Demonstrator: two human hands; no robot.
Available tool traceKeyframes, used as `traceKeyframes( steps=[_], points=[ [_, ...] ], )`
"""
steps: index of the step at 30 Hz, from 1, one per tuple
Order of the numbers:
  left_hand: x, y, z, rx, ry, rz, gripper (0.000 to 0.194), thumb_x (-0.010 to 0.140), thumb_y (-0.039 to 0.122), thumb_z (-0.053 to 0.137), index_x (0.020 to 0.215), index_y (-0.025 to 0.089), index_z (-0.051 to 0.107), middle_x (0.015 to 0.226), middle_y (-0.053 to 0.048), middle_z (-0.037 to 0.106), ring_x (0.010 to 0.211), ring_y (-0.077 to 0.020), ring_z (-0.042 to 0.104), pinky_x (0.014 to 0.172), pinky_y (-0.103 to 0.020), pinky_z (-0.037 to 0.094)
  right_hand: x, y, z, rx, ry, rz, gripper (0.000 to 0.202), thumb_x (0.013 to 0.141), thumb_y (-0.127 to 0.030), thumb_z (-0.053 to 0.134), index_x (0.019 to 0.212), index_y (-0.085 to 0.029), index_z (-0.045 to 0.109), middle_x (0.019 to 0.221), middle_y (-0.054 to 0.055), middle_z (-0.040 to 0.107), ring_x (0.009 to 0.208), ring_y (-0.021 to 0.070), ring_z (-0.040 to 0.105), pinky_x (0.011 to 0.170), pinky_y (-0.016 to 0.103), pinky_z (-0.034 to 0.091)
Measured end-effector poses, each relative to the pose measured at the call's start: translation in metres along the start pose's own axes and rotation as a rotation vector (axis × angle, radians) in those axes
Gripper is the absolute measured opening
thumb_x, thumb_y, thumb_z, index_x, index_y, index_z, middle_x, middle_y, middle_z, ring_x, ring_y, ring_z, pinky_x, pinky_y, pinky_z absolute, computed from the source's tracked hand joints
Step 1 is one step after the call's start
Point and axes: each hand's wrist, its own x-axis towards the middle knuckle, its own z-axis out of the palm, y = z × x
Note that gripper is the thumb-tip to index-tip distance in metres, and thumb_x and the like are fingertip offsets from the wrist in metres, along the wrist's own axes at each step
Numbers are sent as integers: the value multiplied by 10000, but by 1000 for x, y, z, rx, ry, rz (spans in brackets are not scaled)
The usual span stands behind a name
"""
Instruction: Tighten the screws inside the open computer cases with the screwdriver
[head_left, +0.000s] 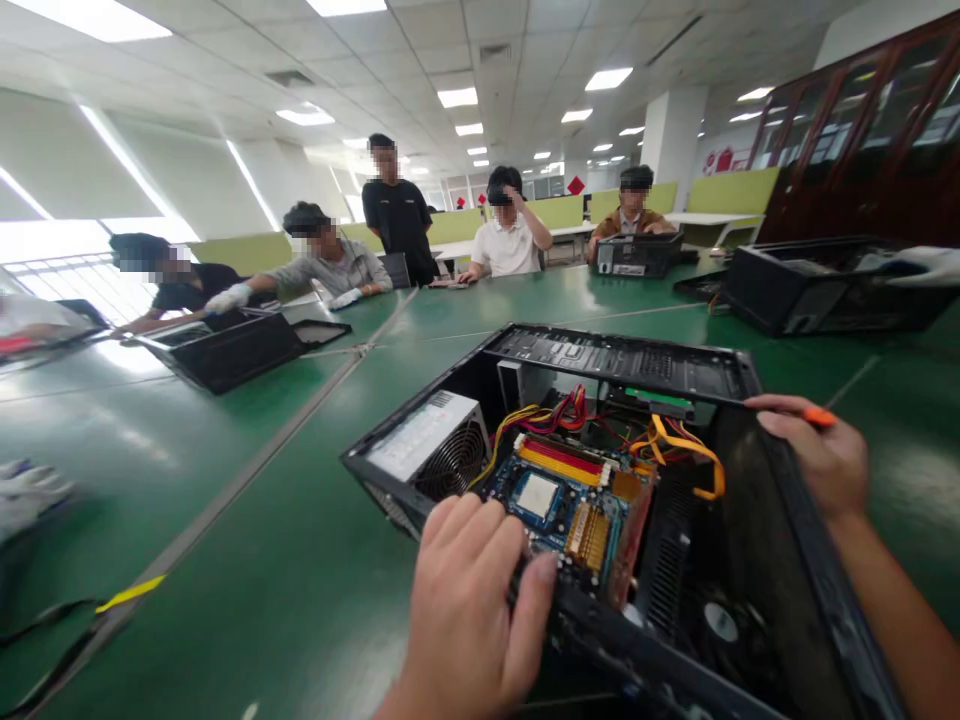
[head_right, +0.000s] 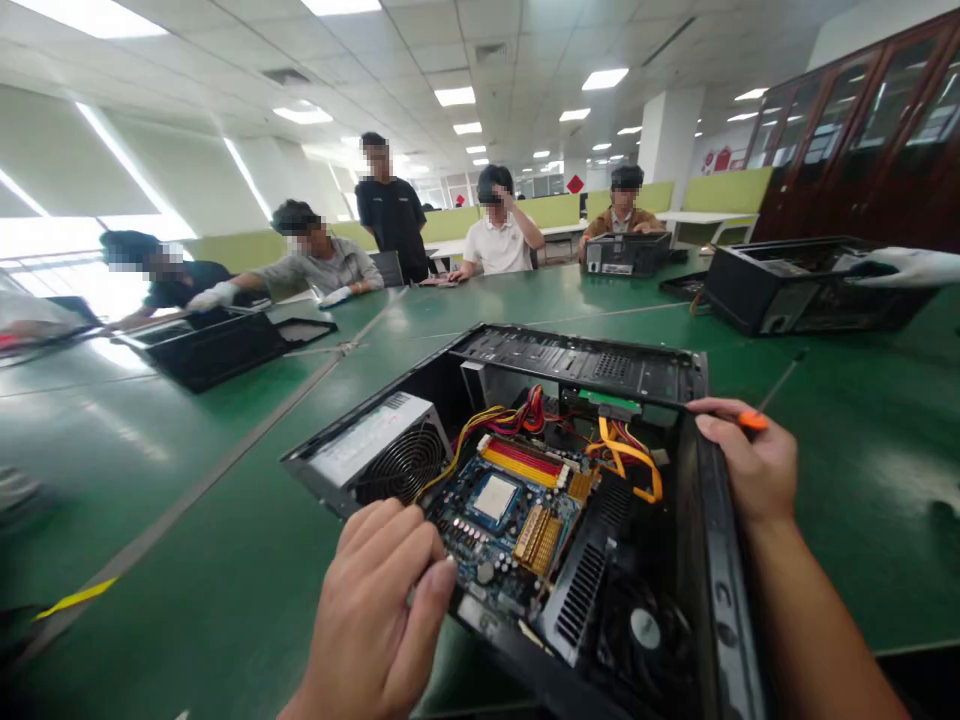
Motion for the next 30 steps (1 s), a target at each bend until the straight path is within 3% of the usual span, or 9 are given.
traceKeyframes(
  steps=[3,7,11,13,17,20,23,26,30],
  points=[
    [-9,20,-4,51,-40,12,242,907,403,474,784,223,581,684,-61,598,666,-240,536,646,-416,435,30,6,16,60,-134,19,186,623,-277,675,765,-175,739,725,25,638,667,168,487,642,318,332],
    [-6,13,-29,31,-160,84,365,883,480,523,1167,270,615,951,-78,725,822,-276,663,710,-397,551,44,15,32,193,-246,59,261,644,-252,709,887,-161,743,828,49,674,735,177,531,663,301,360],
    [47,4,-63,-14,-378,142,345,889,381,581,1231,346,609,1088,-12,727,874,-223,708,730,-306,594,41,23,29,425,-261,164,468,745,-501,590,1076,-173,639,612,-5,531,488,139,396,522,305,311],
    [90,15,-60,-116,-555,212,264,888,296,599,1138,351,662,1020,26,743,867,-181,713,732,-263,591,42,26,25,515,-221,202,480,772,-547,481,1044,-171,603,518,-35,422,433,136,323,483,300,271],
    [146,56,11,-271,-925,553,100,786,208,687,788,290,744,817,-10,773,745,-210,718,688,-319,576,47,29,23,582,-151,226,393,775,-473,476,989,-165,594,459,-38,382,420,135,307,472,285,234],
    [133,80,88,-226,-1097,641,353,619,400,801,388,263,572,579,-65,716,585,-238,685,620,-386,540,48,29,25,600,-123,217,372,779,-452,504,991,-162,603,458,-42,392,426,129,310,477,278,252],
    [105,90,139,-152,-1005,573,367,353,423,883,347,251,559,665,-153,743,739,-375,707,737,-533,503,47,28,26,615,-113,215,348,793,-434,517,997,-167,610,460,-52,395,426,122,308,482,271,282],
    [99,95,153,-90,-1036,538,321,390,500,844,556,250,732,814,-190,766,867,-424,699,788,-562,483,46,29,28,620,-118,223,315,797,-424,554,976,-172,620,462,-57,404,419,113,310,460,252,271],
    [123,102,133,12,-1179,616,517,507,518,792,907,192,787,981,-187,759,836,-370,706,691,-476,538,48,32,28,619,-126,221,318,746,-447,640,931,-189,627,460,-66,405,402,108,332,416,235,248]
  ],
)
